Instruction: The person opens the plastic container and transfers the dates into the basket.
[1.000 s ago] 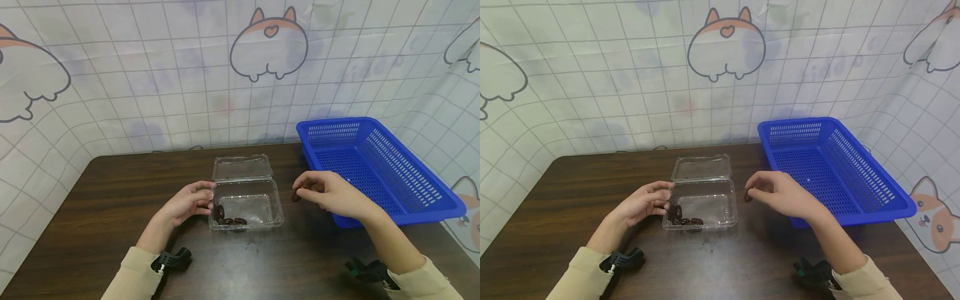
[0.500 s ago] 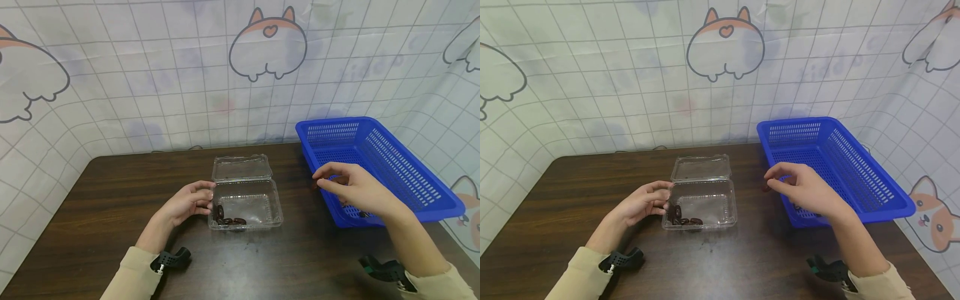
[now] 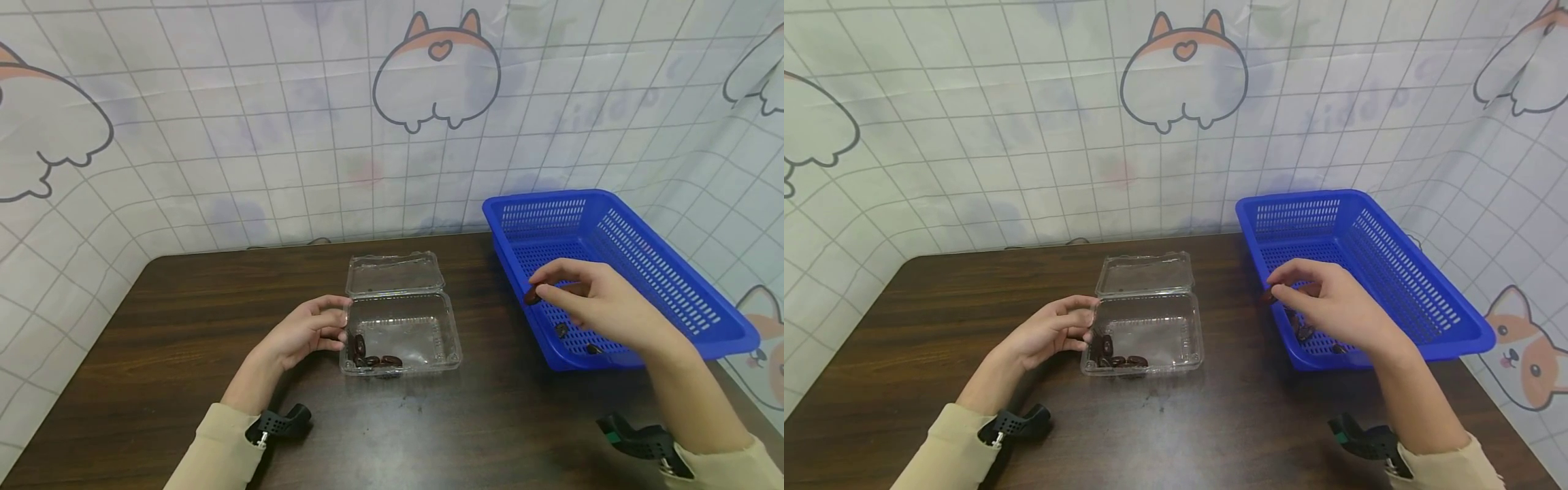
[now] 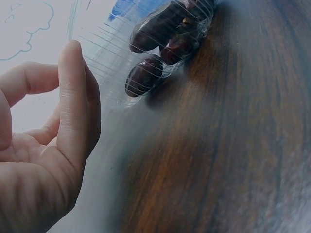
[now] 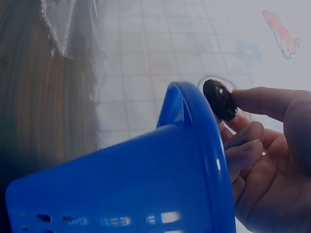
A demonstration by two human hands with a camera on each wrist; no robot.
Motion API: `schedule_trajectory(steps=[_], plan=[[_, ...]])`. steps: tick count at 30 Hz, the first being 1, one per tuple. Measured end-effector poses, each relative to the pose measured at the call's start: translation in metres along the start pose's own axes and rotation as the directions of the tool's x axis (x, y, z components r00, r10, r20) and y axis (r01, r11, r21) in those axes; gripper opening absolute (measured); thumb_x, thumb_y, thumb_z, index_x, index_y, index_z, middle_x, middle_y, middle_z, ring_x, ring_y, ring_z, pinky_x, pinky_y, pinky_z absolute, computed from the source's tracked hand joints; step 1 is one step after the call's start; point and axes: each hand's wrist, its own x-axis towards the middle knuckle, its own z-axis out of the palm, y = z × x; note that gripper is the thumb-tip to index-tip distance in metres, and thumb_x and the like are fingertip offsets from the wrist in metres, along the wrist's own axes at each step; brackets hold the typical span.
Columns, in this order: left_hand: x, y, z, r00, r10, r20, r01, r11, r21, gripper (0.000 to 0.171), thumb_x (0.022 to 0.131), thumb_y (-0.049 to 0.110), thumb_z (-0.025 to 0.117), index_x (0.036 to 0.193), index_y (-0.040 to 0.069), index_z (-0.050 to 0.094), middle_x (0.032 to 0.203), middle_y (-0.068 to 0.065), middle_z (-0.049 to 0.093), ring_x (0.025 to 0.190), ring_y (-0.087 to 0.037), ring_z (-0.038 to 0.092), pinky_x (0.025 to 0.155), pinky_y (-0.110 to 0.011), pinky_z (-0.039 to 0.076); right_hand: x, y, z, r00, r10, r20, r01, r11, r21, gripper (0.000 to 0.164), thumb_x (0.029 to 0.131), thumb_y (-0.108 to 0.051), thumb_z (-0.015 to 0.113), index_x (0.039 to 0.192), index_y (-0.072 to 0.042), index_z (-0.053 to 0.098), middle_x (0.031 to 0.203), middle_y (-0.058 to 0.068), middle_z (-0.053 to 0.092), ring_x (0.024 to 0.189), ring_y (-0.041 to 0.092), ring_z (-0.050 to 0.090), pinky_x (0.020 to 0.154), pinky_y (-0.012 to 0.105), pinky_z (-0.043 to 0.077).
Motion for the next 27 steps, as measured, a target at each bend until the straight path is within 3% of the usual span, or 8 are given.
schedule_trajectory(steps=[18,27], plan=[[0.001,-0.001,0.0,1.0,0.006,-0.002,-0.006,1.0,-0.002,0.051,0.103,0.005,0.057,0.147,-0.009,0.036,0.091,-0.007,0.058,0.074,-0.014,0.066,0.071,-0.028,0.061,-0.009,0.018,-0.01,0.996,0.027,-0.082,-0.029,0.999,-0.022,0.024,0.107,-0.028,0.06,0.122,-0.01,0.066,0.108,0.011,0.073,0.049,0.021,0.045,0.044,0.033,0.043],[0.0,0.0,0.001,1.0,0.007,0.002,-0.007,1.0,0.001,0.051,0.103,0.005,0.058,0.147,-0.009,0.036,0.091,-0.007,0.058,0.074,-0.014,0.066,0.072,-0.029,0.061,-0.012,0.024,-0.01,0.996,0.044,-0.078,-0.046,0.999,-0.02,0.026,0.107,-0.028,0.059,0.122,-0.008,0.065,0.11,0.016,0.071,0.05,0.02,0.045,0.044,0.033,0.042]])
